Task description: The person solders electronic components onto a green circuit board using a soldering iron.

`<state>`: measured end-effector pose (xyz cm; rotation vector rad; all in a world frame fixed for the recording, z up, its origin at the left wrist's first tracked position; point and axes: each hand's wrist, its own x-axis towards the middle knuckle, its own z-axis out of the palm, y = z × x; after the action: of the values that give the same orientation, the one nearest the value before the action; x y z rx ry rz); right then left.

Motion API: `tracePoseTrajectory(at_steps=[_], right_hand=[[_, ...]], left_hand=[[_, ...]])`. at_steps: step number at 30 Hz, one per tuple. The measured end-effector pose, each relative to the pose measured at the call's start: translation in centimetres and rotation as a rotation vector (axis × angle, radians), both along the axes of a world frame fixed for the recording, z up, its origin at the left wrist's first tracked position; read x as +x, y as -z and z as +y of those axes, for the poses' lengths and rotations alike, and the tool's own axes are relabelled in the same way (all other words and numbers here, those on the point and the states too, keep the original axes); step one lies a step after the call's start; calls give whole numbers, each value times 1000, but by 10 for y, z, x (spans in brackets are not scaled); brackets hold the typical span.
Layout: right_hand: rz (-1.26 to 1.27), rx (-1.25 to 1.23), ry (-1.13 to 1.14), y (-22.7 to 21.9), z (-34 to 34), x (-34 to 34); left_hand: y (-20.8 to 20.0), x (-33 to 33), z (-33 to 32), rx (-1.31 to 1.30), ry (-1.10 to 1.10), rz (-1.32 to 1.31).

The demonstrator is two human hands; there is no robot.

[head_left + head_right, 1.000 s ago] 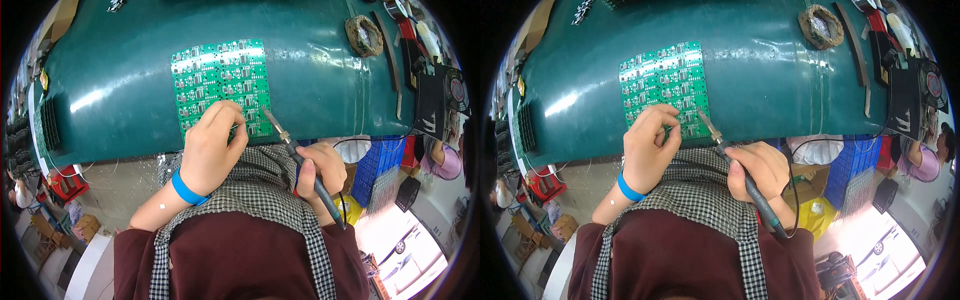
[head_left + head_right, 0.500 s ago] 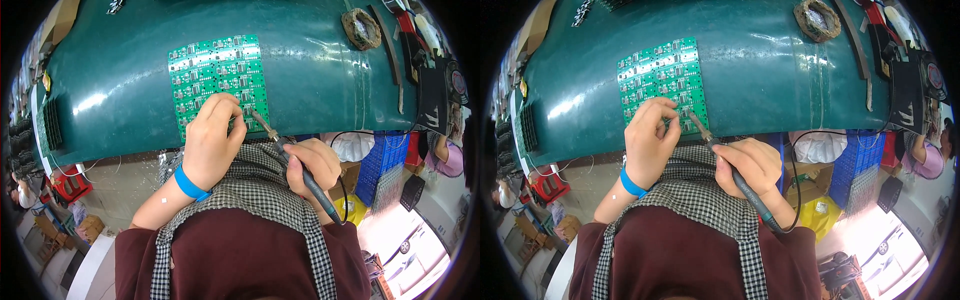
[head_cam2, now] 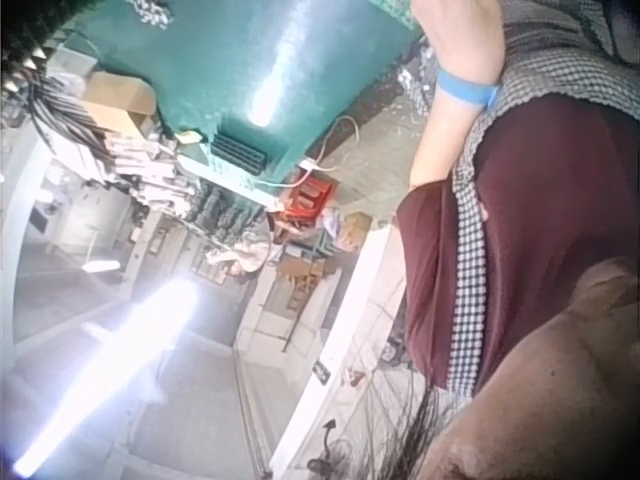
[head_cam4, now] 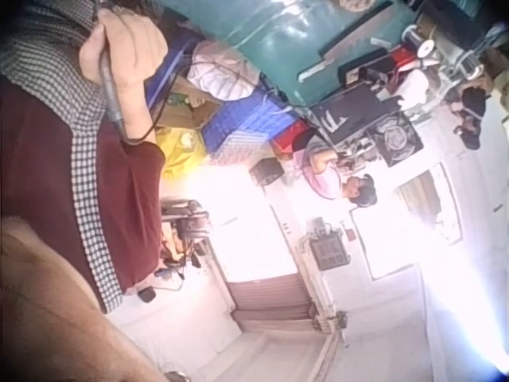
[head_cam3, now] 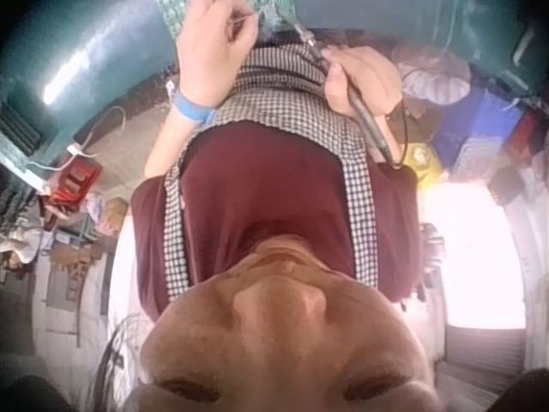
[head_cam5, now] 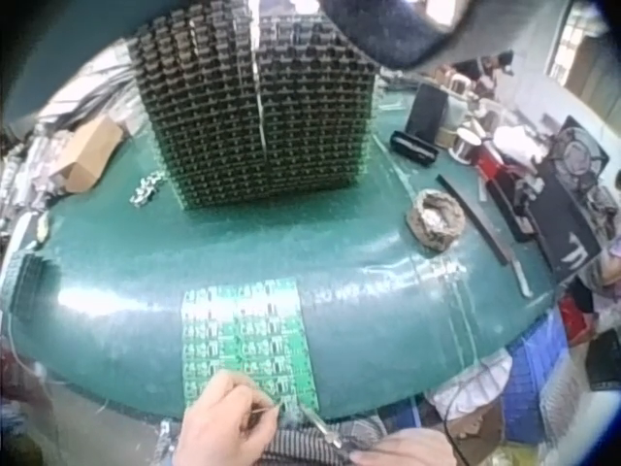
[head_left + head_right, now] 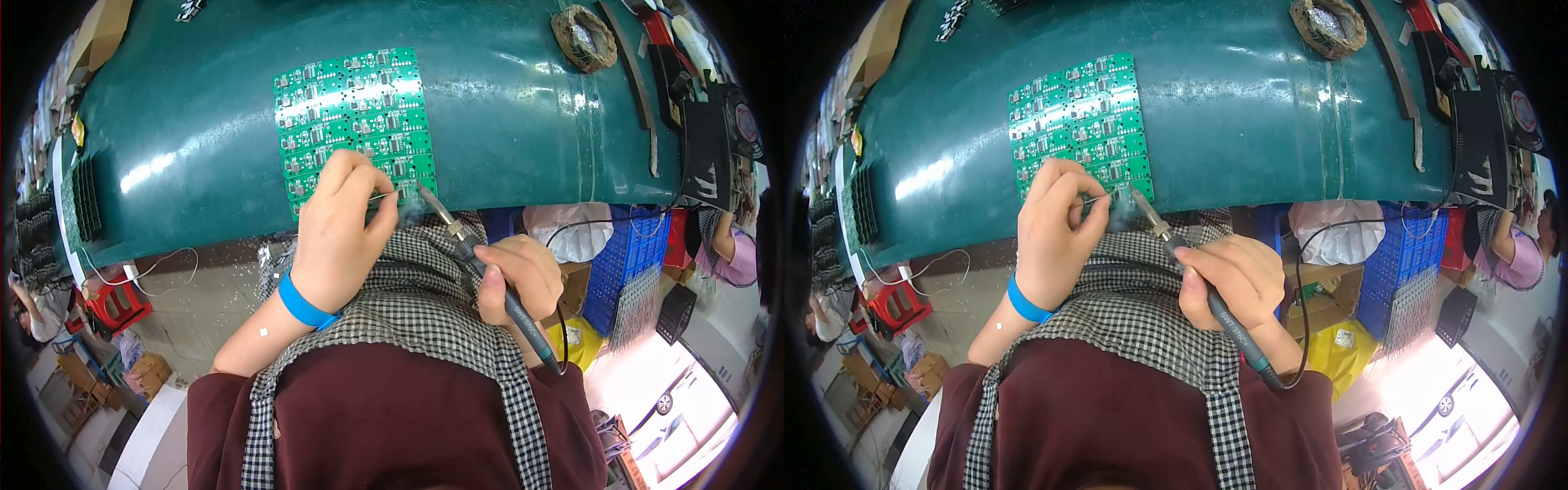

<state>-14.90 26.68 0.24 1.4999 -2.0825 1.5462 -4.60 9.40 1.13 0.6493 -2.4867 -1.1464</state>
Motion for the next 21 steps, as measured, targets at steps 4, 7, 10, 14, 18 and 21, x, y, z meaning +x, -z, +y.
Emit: tracePoseTrajectory(at_steps=[4,7,10,14,18,21], right_hand=[[-13,-2,-15,2,0,3],[-2,6,-14,4,-1,3],[0,10,-12,5,-3,4],[3,13,-13,6,-3,4],[0,3,-22,7,-2,7],[-5,18,-32,4,2,10]], left_hand=[[3,4,0,-52,68,-23],[4,4,1,-51,74,-37],[6,0,3,-36,31,-15],[6,-1,4,-52,52,13],[7,-1,3,-69,93,32],[6,1,2,-84,125,35]])
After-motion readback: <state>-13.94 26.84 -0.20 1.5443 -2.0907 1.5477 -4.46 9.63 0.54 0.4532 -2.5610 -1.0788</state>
